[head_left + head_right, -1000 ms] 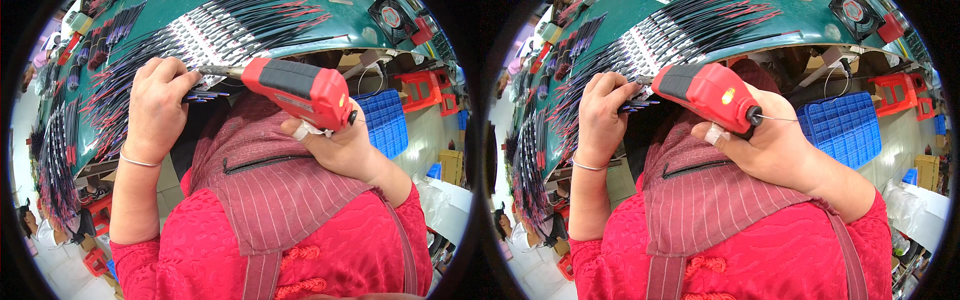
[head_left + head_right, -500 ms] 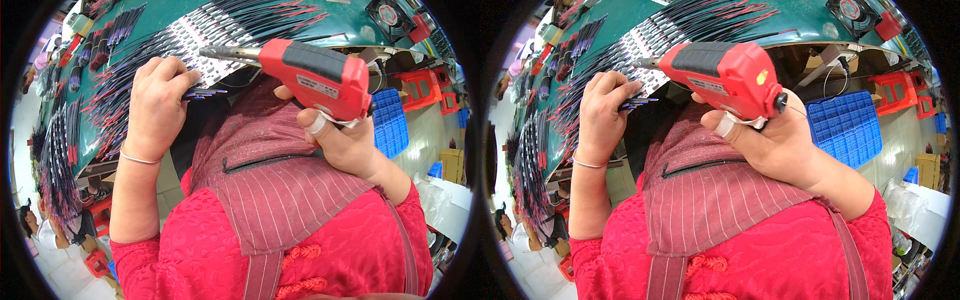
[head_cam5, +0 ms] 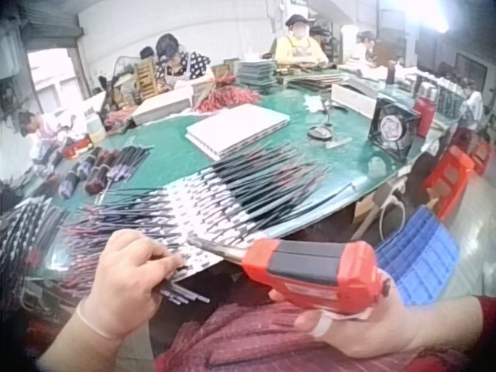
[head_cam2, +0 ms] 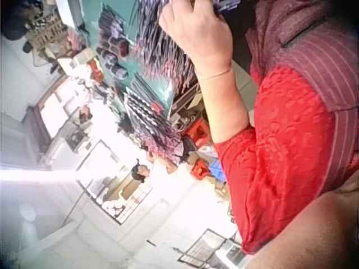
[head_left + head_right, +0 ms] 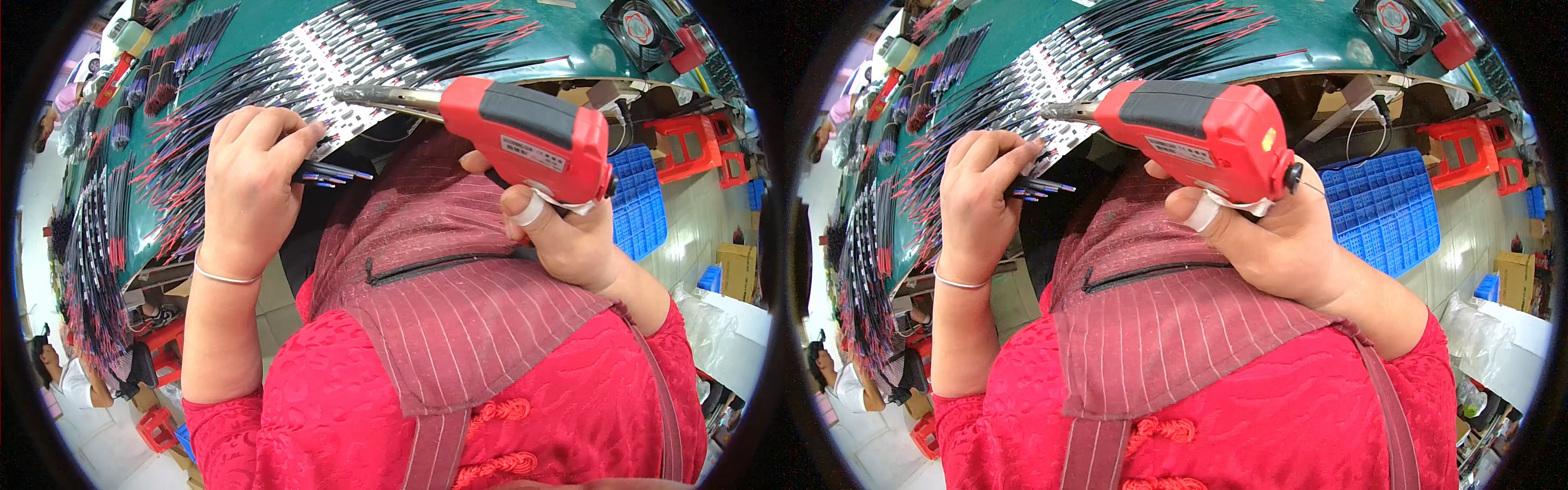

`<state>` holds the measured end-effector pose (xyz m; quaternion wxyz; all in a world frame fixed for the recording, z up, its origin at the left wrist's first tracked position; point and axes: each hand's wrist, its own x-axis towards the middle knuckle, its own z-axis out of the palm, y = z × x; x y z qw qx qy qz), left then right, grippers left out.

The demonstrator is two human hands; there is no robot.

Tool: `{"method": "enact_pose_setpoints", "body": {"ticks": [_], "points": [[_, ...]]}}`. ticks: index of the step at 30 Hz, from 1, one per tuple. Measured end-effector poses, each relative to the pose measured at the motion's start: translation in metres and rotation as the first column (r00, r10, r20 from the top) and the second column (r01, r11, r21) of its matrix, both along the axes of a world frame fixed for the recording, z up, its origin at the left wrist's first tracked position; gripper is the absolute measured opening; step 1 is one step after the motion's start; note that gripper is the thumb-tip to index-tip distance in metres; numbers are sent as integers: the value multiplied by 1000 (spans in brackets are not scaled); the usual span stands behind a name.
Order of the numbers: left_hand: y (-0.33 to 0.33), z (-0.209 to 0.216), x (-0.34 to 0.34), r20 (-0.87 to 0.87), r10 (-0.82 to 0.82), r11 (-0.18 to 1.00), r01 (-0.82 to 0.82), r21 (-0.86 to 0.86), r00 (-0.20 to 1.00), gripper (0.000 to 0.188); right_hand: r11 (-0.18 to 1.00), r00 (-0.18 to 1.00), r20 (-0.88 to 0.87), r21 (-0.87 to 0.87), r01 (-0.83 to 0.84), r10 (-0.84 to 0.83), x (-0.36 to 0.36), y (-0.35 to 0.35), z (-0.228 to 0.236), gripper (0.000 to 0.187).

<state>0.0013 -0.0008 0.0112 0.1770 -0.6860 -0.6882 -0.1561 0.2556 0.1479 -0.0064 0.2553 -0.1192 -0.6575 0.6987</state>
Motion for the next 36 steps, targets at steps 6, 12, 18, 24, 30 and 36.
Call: {"method": "enact_pose_setpoints", "body": {"ticks": [6, 12, 18, 24, 30, 36], "points": [[-5, -5, -2, 31, -36, 998, 34, 48, 999, 35, 997, 998, 61, 71, -30, 26, 2, 7, -1, 35], [-3, -6, -2, 18, -9, 998, 8, 59, 1000, 36, 999, 994, 105, 32, -10, 7, 1, 7, -1, 34], [-3, -2, -1, 5, 57, 997, -56, -45, 998, 40, 993, 993, 119, 111, -33, 20, 0, 6, 4, 37], [-1, -7, 0, -43, 48, 999, -48, -10, 998, 41, 975, 987, 160, 215, -59, 24, -2, 11, 3, 36], [1, -14, 4, -55, 87, 996, -85, 33, 995, 22, 988, 986, 166, 146, -50, 25, -2, 9, 4, 37], [4, -19, 11, -59, 122, 991, -118, 63, 991, 20, 997, 984, 175, 55, -55, 45, -1, 8, 4, 37]]}}
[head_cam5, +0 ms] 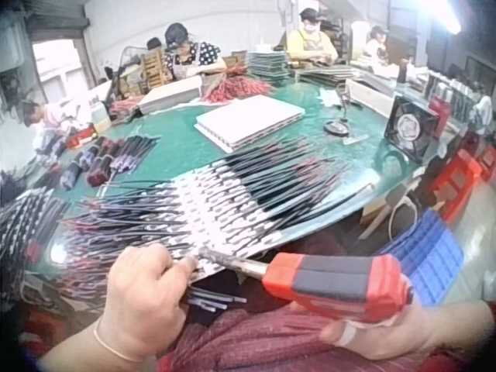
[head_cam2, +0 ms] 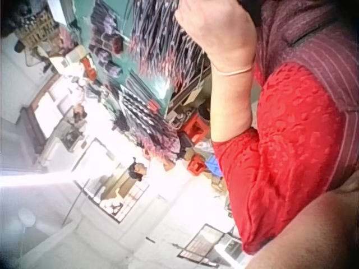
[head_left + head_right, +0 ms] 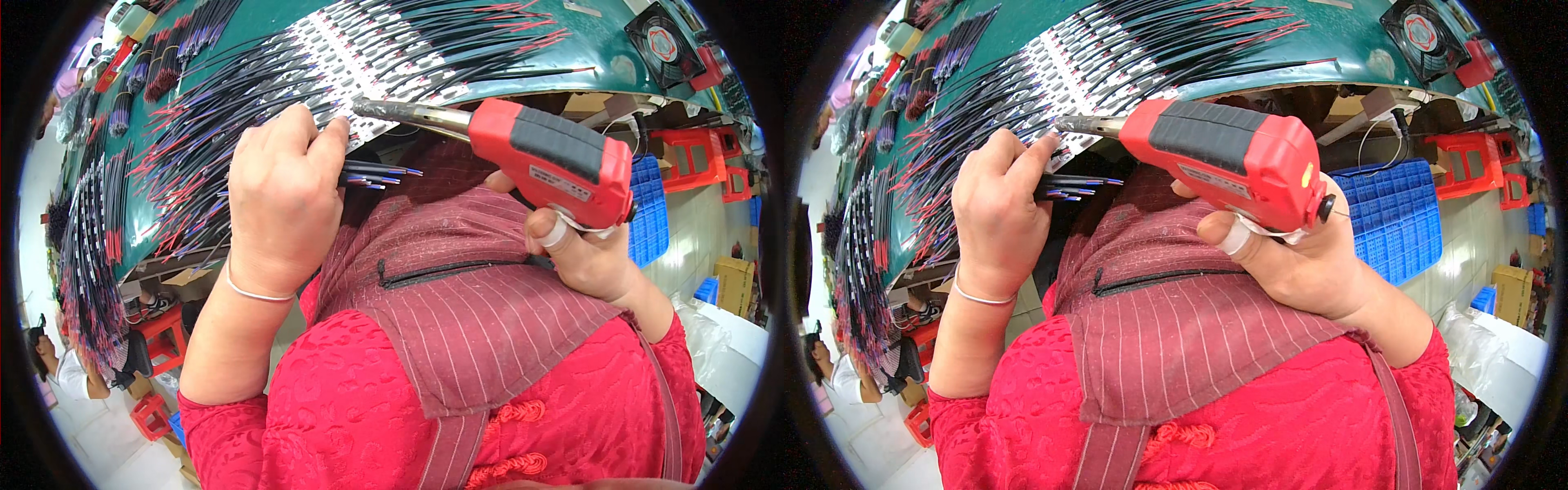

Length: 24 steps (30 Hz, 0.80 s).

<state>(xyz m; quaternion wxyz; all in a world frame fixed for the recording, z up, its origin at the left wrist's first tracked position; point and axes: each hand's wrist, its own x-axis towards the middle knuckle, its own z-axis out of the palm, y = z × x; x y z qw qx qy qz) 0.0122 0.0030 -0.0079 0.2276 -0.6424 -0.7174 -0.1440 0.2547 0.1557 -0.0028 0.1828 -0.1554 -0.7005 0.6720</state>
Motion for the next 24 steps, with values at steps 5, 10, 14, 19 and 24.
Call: {"method": "enact_pose_setpoints", "body": {"ticks": [5, 10, 14, 19, 24], "points": [[-1, -3, 3, 11, -1, 1000, 0, 31, 1000, 20, 1000, 1000, -15, -13, -11, 11, -1, 2, -1, 39], [-3, -6, 3, 48, -15, 999, 12, 51, 999, 40, 1000, 1000, 8, -7, -16, 17, -1, 0, 1, 39], [-1, -5, 4, 44, -8, 998, 5, 60, 999, 20, 999, 999, -30, -52, -13, 11, -5, -1, -2, 39], [0, -2, 8, 81, 26, 999, -29, 38, 996, 32, 999, 998, -52, -41, -30, 28, -5, 0, -6, 38], [0, 0, 9, 115, 44, 999, -47, 22, 992, 43, 991, 999, -30, -132, 8, -12, -5, -3, -7, 36]]}}
